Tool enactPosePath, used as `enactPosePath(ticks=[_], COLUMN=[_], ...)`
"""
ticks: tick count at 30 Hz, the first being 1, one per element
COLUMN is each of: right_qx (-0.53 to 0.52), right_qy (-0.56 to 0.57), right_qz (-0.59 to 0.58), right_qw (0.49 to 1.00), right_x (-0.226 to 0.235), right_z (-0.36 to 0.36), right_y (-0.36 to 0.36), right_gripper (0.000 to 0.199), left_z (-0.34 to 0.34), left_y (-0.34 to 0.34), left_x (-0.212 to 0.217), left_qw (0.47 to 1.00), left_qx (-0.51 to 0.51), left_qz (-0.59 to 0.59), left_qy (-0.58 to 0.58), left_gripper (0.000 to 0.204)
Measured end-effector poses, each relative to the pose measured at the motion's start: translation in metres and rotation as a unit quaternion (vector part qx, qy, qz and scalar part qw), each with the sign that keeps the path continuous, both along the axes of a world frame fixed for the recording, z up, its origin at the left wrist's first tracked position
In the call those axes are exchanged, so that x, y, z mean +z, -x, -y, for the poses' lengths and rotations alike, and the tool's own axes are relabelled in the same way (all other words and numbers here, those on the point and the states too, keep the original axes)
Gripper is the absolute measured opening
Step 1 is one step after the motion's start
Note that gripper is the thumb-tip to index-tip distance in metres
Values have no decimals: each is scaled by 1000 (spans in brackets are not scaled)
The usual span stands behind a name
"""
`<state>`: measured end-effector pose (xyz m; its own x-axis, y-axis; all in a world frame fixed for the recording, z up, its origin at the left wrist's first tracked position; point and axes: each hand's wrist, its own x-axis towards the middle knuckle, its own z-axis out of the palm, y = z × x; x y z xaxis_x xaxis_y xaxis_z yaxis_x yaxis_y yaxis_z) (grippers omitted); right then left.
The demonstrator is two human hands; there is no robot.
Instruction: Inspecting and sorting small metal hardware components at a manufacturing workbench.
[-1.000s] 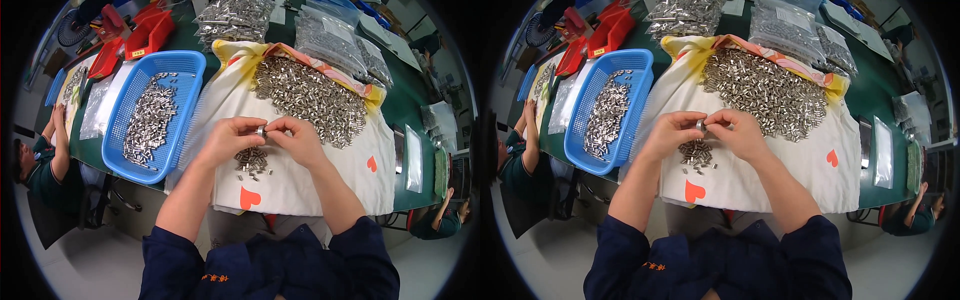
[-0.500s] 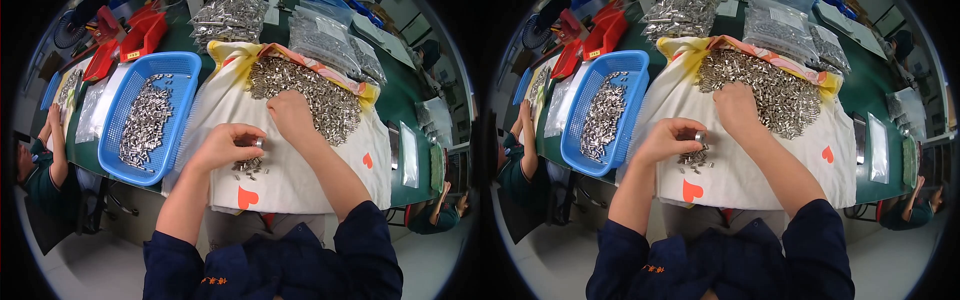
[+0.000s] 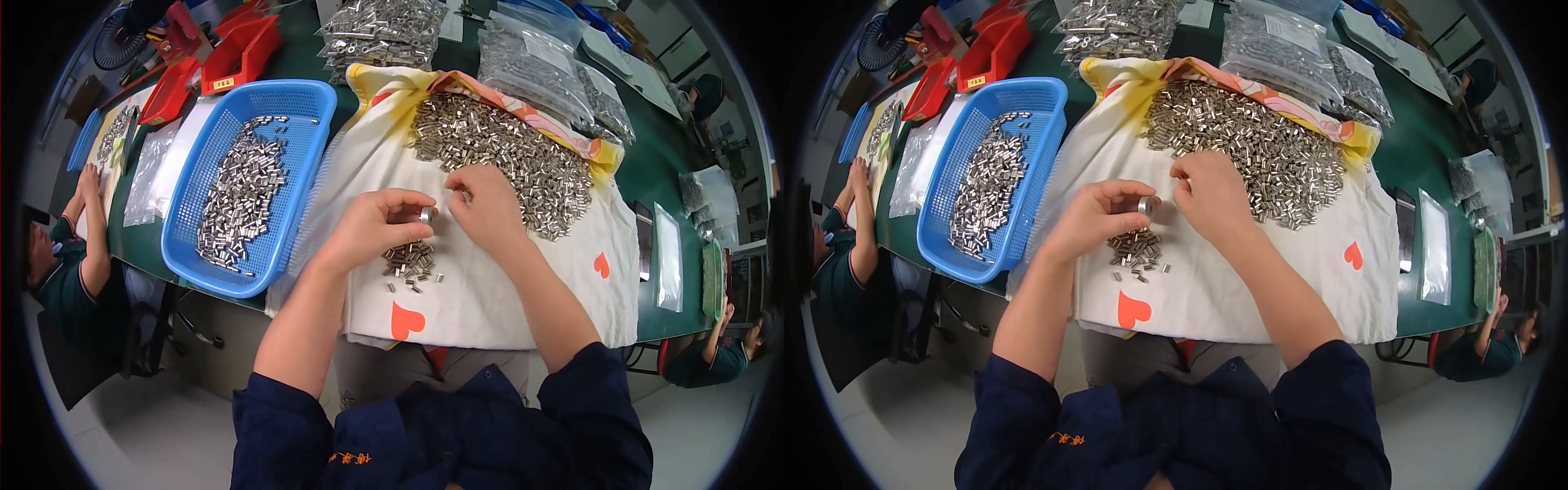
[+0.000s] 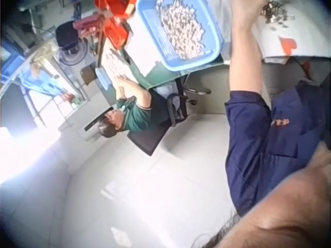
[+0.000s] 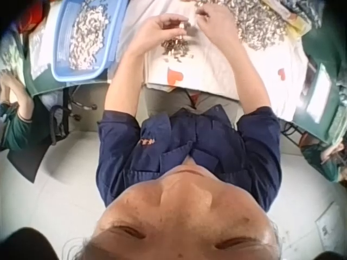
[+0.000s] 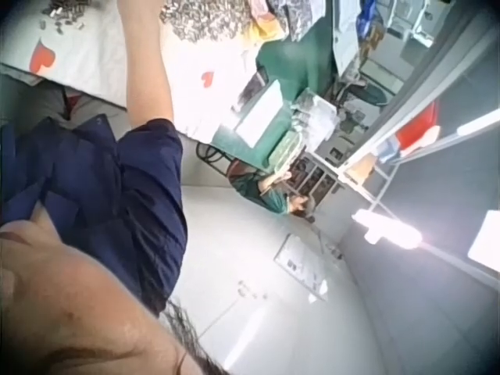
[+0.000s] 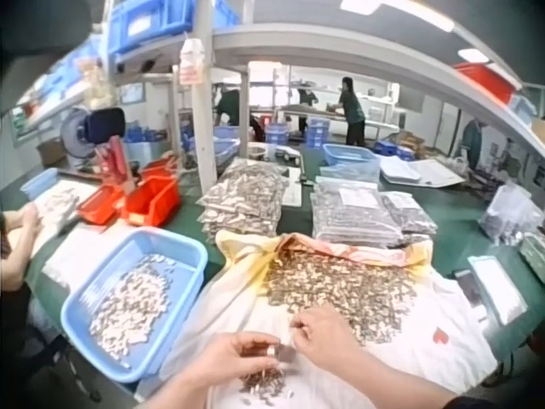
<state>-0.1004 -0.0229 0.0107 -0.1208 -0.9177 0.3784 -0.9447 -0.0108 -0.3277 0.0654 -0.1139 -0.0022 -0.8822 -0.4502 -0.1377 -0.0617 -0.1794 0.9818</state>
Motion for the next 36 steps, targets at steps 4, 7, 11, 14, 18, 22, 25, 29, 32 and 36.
enactPosePath(ticks=[4,7,11,14,18,22,25,29,32,36], right_qx=[-46,5,20,-5,16,17,15,-114,-60,-17], right_qy=[-22,-5,17,35,97,-20,-108,-49,-24,-74], right_qz=[359,448,496,273,204,381,461,391,79,-20], right_qw=[932,894,868,961,974,924,881,912,995,997], right_x=[7,2,-2,3,1,9,9,16,6,3], right_z=[-13,-14,-12,-16,-16,-16,-16,-10,0,8], right_y=[-17,-22,-24,-28,-29,-16,-7,19,28,24], right_gripper=[9,9,13,14,16,14,13,9,11,10], left_z=[3,3,4,2,0,2,3,-2,-4,-3], left_y=[1,0,-1,-1,0,0,-4,-1,0,-1], left_x=[0,-2,-5,1,3,1,1,3,4,1], left_qw=[999,999,999,999,999,1000,1000,1000,999,1000], left_qx=[27,27,14,24,48,7,-5,-4,-28,-9], left_qz=[17,-16,-20,-15,-3,-17,-3,27,32,21], left_qy=[9,-33,-39,-43,-7,-3,-1,10,14,17], left_gripper=[35,37,38,38,37,35,35,33,32,32])
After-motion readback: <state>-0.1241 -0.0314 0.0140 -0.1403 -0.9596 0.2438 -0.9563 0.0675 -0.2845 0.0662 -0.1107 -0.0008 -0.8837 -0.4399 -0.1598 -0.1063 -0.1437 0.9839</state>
